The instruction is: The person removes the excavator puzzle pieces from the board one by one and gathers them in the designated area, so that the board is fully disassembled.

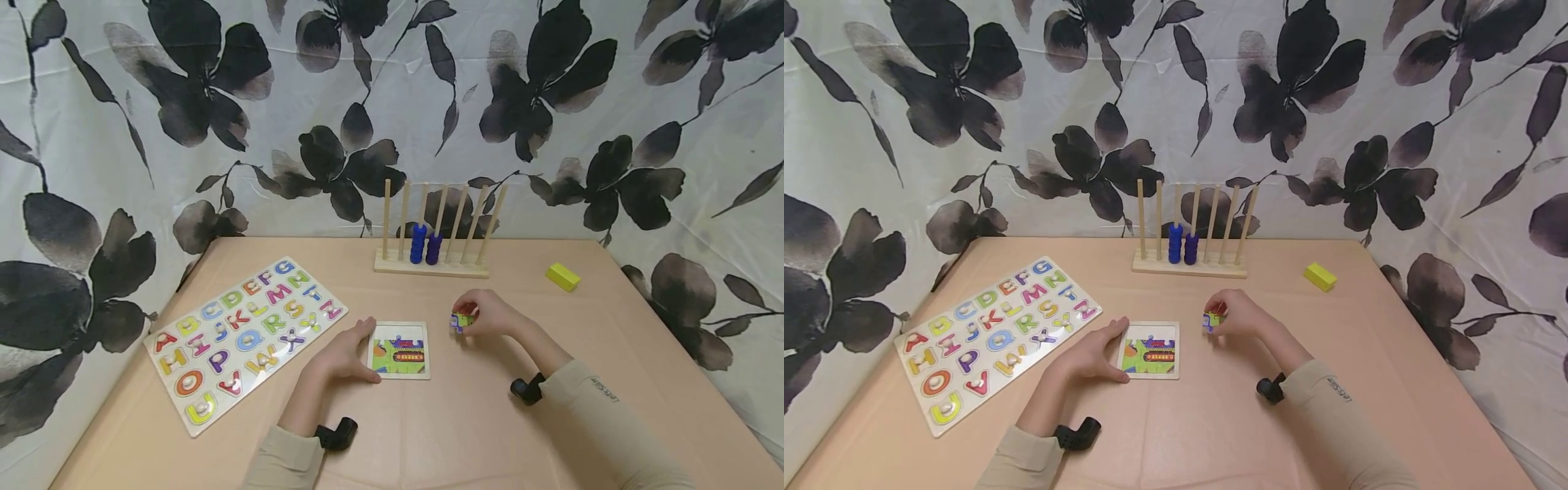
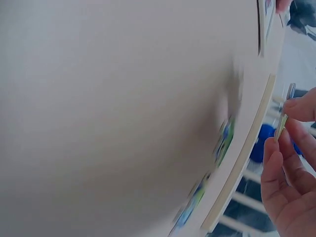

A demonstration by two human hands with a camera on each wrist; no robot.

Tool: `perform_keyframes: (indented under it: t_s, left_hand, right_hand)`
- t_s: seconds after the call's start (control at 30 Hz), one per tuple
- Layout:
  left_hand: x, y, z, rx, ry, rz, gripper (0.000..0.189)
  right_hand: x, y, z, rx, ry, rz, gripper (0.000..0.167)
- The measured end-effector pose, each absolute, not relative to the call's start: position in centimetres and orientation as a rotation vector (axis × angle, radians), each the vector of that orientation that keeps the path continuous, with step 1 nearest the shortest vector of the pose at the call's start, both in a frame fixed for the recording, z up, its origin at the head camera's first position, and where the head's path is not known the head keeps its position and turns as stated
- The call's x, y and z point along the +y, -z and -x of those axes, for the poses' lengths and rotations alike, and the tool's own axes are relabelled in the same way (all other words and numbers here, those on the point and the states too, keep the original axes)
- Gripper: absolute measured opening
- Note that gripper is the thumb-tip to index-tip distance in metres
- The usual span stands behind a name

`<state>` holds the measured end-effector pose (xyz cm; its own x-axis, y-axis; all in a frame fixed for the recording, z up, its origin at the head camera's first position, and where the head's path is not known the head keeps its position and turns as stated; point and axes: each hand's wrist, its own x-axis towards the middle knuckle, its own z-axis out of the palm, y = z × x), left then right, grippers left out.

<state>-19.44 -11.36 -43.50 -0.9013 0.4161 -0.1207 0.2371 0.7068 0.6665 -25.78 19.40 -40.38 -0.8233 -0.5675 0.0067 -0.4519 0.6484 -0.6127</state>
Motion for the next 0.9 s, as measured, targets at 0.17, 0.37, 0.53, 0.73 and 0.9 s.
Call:
perform_keyframes:
  t_s: [0.17,0.37,0.53,0.73,0.9]
  left_hand:
    - [-11.4,43.4,19.5,2.642,-0.998,-0.504,0.106]
    - [-11.4,43.3,19.4,2.650,-0.993,-0.516,0.105]
    - [-11.3,43.1,19.3,2.649,-0.992,-0.519,0.105]
    - [-11.4,43.2,19.4,2.647,-0.994,-0.518,0.105]
    - [-11.4,43.5,19.4,2.640,-1.001,-0.531,0.104]
  right_hand:
    - [21.5,40.4,25.6,2.693,0.927,0.797,0.030]
    - [24.3,40.5,25.3,2.711,0.920,0.739,0.031]
    - [26.4,40.8,25.0,2.737,0.904,0.727,0.031]
    - [28.1,41.2,24.6,2.774,0.856,0.609,0.031]
    - [29.3,41.5,24.7,2.786,0.799,0.533,0.033]
